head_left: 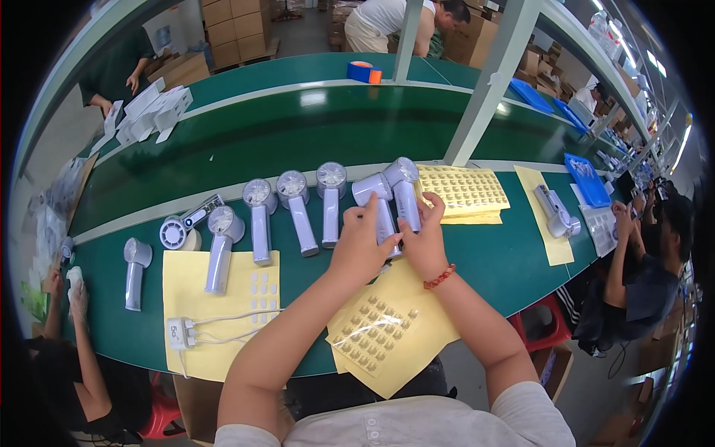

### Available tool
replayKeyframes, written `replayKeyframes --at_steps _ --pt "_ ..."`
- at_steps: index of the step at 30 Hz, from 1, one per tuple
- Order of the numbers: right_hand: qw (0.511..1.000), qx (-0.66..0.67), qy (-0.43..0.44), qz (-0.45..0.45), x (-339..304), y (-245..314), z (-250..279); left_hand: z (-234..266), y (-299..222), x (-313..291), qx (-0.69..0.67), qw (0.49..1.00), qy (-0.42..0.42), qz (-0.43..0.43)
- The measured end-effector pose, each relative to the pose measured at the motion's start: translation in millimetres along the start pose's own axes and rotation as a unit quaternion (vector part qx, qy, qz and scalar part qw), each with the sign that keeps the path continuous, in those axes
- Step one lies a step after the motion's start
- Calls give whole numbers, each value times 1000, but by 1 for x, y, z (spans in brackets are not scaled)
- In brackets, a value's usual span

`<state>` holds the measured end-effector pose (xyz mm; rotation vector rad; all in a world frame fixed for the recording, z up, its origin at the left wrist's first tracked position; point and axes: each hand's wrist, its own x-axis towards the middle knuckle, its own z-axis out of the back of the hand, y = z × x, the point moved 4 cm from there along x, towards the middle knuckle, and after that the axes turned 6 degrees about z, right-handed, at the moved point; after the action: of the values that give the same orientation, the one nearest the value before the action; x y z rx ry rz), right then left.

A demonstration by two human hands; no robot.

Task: The person assembles portable hand fans by hand, then applies adhesive stickers to the fan handles.

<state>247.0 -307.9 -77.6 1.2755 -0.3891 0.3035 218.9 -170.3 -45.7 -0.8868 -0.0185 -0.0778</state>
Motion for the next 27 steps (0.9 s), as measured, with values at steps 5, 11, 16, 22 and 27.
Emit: replayKeyframes --at_steps 5,11,16,22,27 --pt "998 57 -2 -21 -1 2 7 -5 -3 -8 81 997 19 -4" --pt "995 79 -14 -51 3 13 16 -2 -2 -14 220 971 -47 -77" --pt "994 34 -22 101 0 40 26 22 -22 -16 113 987 -90 -69" --pt "960 254 85 81 -30 120 25 12 -48 -33 -577 806 130 32" --pt "963 250 -19 101 -42 120 49 10 -33 -35 -636 743 87 190"
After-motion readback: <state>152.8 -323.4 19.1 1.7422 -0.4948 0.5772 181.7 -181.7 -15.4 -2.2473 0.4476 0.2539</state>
